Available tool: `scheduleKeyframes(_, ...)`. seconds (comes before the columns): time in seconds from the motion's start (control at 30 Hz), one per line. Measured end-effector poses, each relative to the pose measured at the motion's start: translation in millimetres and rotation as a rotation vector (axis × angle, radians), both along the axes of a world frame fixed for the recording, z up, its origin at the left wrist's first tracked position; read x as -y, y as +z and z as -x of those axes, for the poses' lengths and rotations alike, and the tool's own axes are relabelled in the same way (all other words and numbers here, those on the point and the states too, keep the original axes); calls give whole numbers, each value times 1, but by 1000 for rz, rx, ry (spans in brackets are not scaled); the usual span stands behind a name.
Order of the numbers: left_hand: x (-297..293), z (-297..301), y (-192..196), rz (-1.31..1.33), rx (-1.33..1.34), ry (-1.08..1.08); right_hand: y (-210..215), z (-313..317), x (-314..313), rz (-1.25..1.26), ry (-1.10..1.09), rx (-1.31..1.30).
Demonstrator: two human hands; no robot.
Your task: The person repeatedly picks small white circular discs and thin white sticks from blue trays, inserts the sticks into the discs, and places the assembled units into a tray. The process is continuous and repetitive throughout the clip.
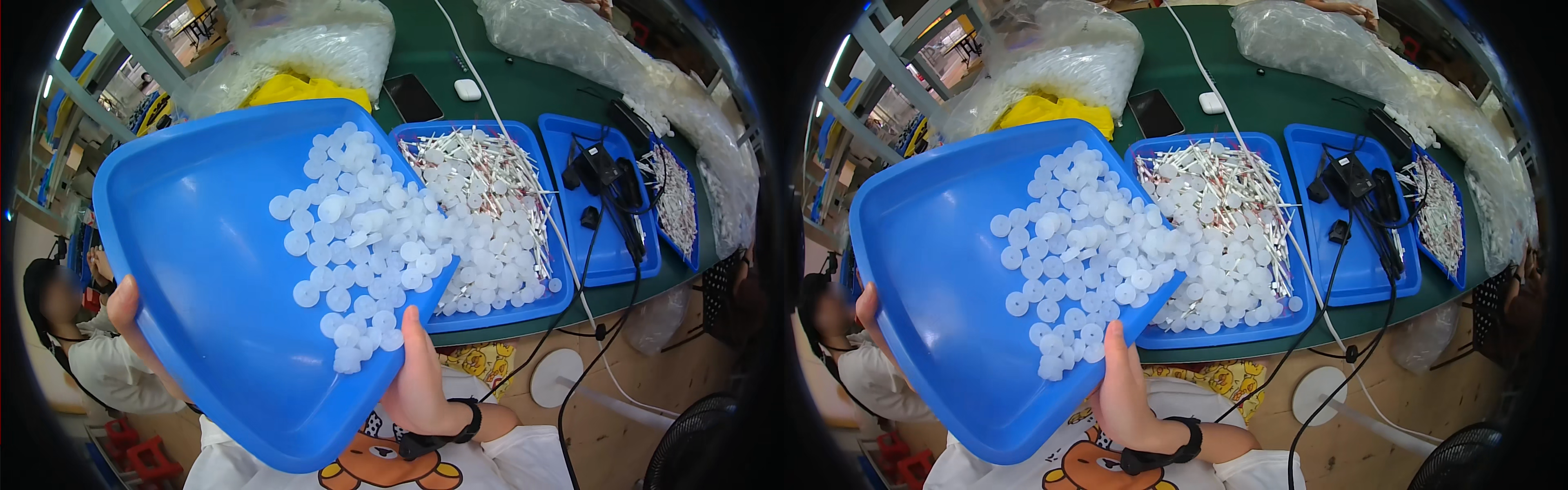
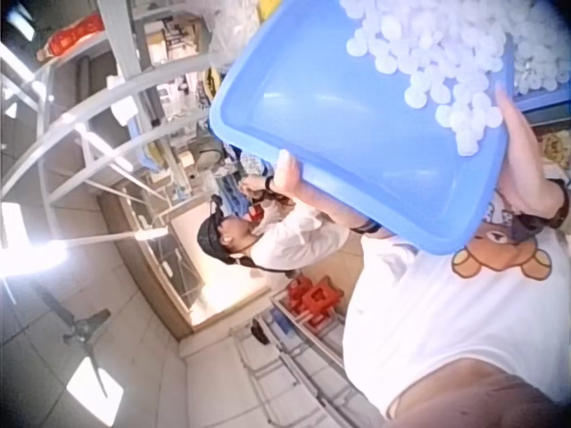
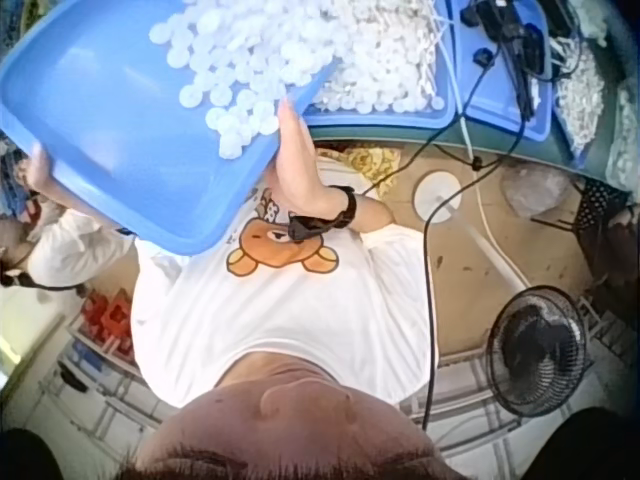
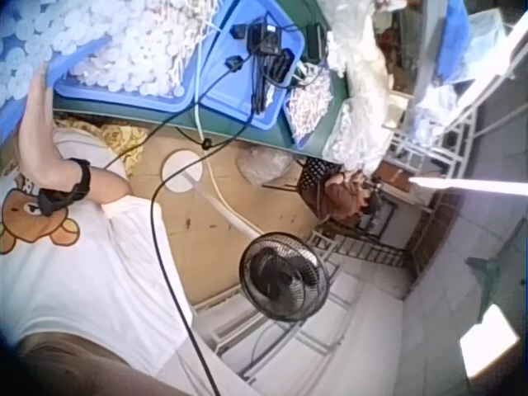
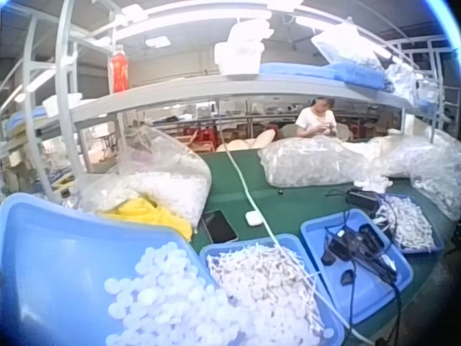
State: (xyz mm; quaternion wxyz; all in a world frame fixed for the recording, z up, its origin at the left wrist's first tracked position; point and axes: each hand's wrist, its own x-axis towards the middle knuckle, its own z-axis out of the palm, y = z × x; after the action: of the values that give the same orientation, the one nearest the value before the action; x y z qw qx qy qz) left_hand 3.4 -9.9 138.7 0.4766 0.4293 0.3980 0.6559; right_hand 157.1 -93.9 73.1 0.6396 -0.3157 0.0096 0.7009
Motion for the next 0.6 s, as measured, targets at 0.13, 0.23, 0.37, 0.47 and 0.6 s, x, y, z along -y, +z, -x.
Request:
scheduleKeyframes(0.13, -1, -2, 2, 8, 34, -5, -10, -13, -6, -51, 32, -104)
scheduleKeyframes(0.23, 3, 2, 2, 16, 61, -13, -3, 4, 1, -32, -64, -78)
scheduleKeyframes(0.37, 7, 6, -2, 18, 74, -12, -12, -5, -2, -31, 27, -133)
scheduleKeyframes(0.47, 5, 9, -11, 34, 121, -47, -5, 2, 2, 5, 11, 35)
scheduleKeyframes(0.6, 12, 30, -22, 48, 183, -53, -27, 3, 0, -9, 98, 18)
